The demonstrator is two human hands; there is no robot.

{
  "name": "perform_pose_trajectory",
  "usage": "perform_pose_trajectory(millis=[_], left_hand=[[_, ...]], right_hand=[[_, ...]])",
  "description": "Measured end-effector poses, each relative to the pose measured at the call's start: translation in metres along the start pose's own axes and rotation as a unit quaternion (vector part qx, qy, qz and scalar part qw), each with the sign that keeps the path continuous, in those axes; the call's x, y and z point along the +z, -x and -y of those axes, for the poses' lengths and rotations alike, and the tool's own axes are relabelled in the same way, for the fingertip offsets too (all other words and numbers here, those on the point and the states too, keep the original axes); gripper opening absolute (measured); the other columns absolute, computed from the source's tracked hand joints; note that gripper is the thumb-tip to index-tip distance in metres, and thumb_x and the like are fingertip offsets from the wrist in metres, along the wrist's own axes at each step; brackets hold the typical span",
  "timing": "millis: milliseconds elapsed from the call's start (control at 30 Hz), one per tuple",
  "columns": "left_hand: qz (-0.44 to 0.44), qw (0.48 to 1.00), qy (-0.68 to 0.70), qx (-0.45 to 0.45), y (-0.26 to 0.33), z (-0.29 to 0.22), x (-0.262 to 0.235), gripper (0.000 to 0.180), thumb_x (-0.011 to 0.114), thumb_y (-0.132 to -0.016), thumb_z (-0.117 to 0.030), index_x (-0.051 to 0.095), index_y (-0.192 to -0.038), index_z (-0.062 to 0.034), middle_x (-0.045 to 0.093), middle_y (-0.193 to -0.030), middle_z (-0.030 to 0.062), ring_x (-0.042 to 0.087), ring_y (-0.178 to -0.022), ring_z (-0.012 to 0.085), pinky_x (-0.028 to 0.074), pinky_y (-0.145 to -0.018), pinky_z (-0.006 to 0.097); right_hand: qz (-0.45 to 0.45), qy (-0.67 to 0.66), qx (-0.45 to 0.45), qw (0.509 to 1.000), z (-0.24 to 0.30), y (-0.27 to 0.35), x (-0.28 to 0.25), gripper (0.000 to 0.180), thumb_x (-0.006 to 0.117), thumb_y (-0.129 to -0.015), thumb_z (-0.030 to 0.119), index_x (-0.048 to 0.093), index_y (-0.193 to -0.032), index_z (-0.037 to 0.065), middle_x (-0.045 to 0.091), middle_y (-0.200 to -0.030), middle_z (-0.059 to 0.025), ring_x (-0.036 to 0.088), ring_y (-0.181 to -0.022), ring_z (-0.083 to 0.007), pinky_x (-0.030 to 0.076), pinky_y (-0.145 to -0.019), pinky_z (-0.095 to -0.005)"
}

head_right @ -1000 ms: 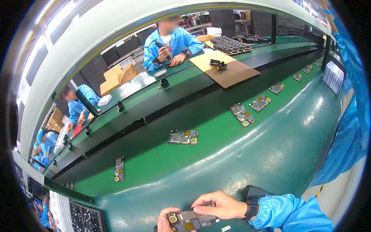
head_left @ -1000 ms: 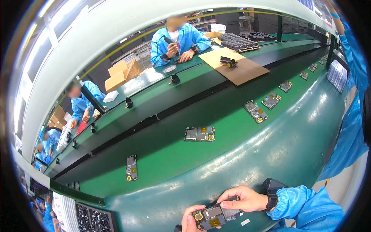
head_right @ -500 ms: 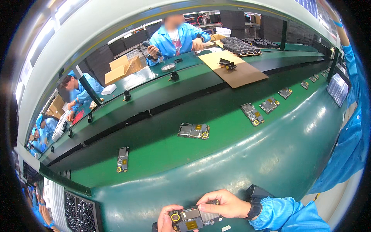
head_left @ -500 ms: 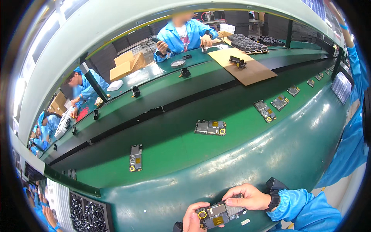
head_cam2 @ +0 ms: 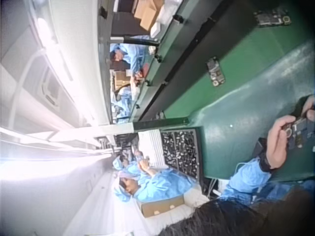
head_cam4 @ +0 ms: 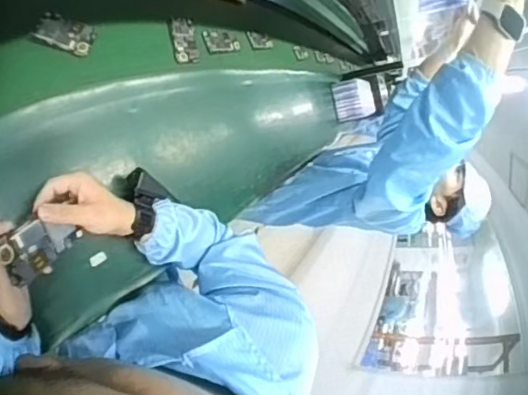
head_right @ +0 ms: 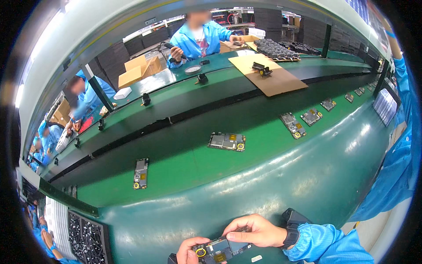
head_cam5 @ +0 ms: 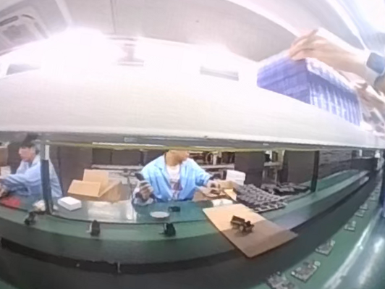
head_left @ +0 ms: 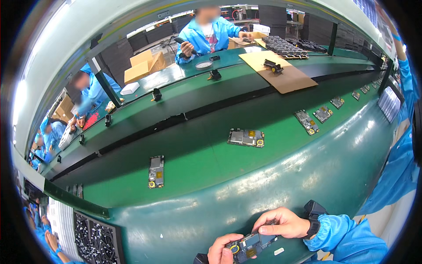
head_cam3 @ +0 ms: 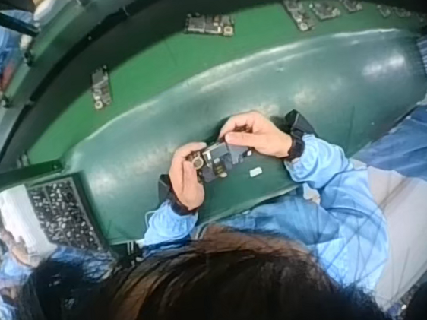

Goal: Assembling small electronic components and boards on a factory production line.

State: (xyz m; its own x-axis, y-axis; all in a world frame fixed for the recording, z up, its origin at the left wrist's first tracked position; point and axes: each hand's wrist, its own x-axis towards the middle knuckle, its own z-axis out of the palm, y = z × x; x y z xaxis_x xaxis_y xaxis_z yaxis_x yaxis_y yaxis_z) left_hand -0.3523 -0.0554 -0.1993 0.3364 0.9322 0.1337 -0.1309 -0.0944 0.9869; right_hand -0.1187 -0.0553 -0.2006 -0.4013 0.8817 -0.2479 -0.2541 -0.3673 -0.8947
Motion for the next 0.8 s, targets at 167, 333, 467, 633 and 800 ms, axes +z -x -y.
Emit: perform_pose_trajectory(millis=[167,333,467,633,800], left_hand=[[0.010,0.999,-0.011,0.039,0.000,0.000,-0.006,0.034,0.056,-0.099,-0.027,0.058,-0.115,0.0030,0.064,-0.103,0.0150,0.064,-0.087,0.0212,0.050,-0.078,0.030],[0.039,0.976,-0.127,0.171,-0.012,-0.011,-0.007,0.032,0.078,-0.079,-0.003,0.061,-0.107,0.0003,0.067,-0.092,0.0183,0.067,-0.076,0.0252,0.053,-0.066,0.033],[-0.042,0.994,-0.091,0.047,-0.013,0.001,-0.016,0.042,0.076,-0.081,0.004,0.057,-0.119,-0.0015,0.068,-0.090,0.0082,0.065,-0.078,0.0139,0.052,-0.069,0.027],[0.152,0.977,0.048,-0.140,-0.035,0.011,-0.043,0.050,0.072,-0.086,0.003,0.050,-0.130,-0.0027,0.064,-0.088,0.0018,0.059,-0.079,0.0069,0.048,-0.068,0.023],[0.085,0.994,0.029,-0.066,-0.039,0.051,-0.058,0.049,0.067,-0.091,-0.005,0.045,-0.135,-0.0025,0.065,-0.097,0.0058,0.062,-0.083,0.0102,0.052,-0.068,0.025]], right_hand=[[0.004,0.004,0.000,1.000,0.003,-0.001,0.004,0.023,0.065,-0.098,0.015,0.068,-0.114,0.000,0.069,-0.106,-0.0037,0.062,-0.097,-0.0096,0.049,-0.086,-0.0255],[0.024,0.035,-0.057,0.997,0.003,-0.004,0.005,0.023,0.066,-0.097,0.015,0.068,-0.115,0.000,0.070,-0.104,-0.0034,0.062,-0.097,-0.0095,0.049,-0.085,-0.0252],[0.029,0.063,-0.065,0.995,-0.005,-0.008,0.004,0.024,0.067,-0.096,0.015,0.068,-0.116,0.000,0.070,-0.102,-0.0035,0.063,-0.093,-0.0087,0.050,-0.082,-0.0238],[0.158,0.160,0.112,0.968,-0.011,-0.017,-0.001,0.022,0.065,-0.098,0.018,0.066,-0.112,0.001,0.068,-0.087,0.0014,0.059,-0.073,-0.0049,0.049,-0.067,-0.0213],[0.147,0.244,0.179,0.942,-0.011,-0.029,0.030,0.020,0.066,-0.088,0.017,0.068,-0.104,0.005,0.070,-0.093,-0.0115,0.067,-0.078,-0.0270,0.053,-0.067,-0.0373]])
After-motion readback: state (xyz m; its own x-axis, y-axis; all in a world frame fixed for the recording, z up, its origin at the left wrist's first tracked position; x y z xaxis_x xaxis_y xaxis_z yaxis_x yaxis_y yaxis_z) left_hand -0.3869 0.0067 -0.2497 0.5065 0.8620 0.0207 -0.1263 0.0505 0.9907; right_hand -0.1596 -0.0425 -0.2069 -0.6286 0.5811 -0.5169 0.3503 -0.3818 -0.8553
